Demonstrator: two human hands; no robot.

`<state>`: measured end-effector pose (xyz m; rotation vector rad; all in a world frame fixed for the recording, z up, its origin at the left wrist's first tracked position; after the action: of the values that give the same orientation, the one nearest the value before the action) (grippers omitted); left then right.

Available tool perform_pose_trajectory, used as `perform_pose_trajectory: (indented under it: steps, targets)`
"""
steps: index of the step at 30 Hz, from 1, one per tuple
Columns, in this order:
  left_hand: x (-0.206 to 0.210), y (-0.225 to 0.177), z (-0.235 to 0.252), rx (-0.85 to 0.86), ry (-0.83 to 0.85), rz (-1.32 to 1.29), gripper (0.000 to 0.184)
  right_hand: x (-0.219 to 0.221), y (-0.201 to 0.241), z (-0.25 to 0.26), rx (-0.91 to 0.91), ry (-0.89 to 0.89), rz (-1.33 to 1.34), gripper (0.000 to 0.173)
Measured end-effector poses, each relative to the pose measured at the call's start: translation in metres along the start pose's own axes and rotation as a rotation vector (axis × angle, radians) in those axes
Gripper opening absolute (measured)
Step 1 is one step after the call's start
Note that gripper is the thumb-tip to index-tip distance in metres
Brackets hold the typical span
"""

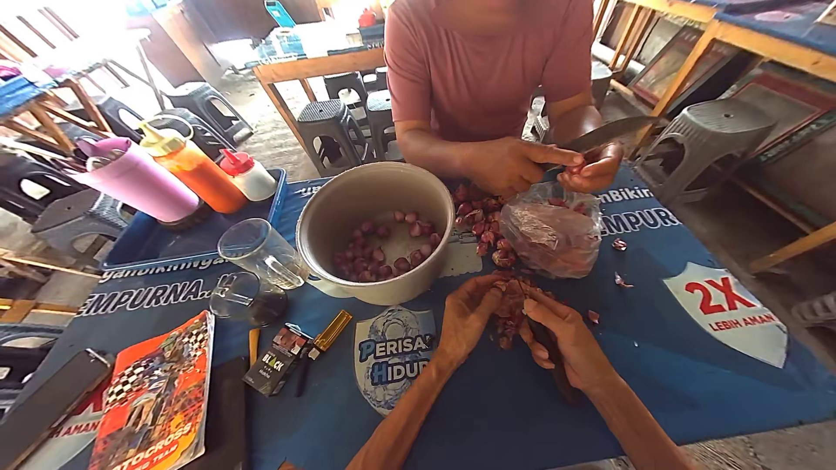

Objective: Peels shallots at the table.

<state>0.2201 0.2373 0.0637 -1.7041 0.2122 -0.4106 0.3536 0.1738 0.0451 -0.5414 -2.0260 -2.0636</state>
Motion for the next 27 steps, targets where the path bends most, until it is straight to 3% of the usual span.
perform_pose_trajectory:
  steps: [7,18,23,27]
  targets:
    - [0.012,-0.008,-0.01,0.206,0.038,0.185,0.027,-0.006,0.024,0.017,-0.276,-0.057,-0.323,0.021]
    - [0.011,-0.006,-0.009,0.129,0.075,0.087,0.019,-0.013,0.02,0.014,-0.202,-0.085,-0.319,0.014]
    - [0.016,-0.004,-0.011,0.14,0.048,0.098,0.025,-0.011,0.015,0.012,-0.125,-0.084,-0.251,0.009]
    - [0.012,-0.004,-0.009,0.132,0.012,0.057,0.018,-0.005,0.011,0.011,-0.082,-0.03,-0.231,0.01]
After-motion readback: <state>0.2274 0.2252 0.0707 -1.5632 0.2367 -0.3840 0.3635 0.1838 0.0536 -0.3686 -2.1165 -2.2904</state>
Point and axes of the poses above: each hand's wrist, its own z-axis towards the middle knuckle, its own x-axis out of the palm, y = z × x, the point moved 9 cm from there along z, towards the middle knuckle, and after that the axes turned 14 degrees about -x, right-handed, at the moved point
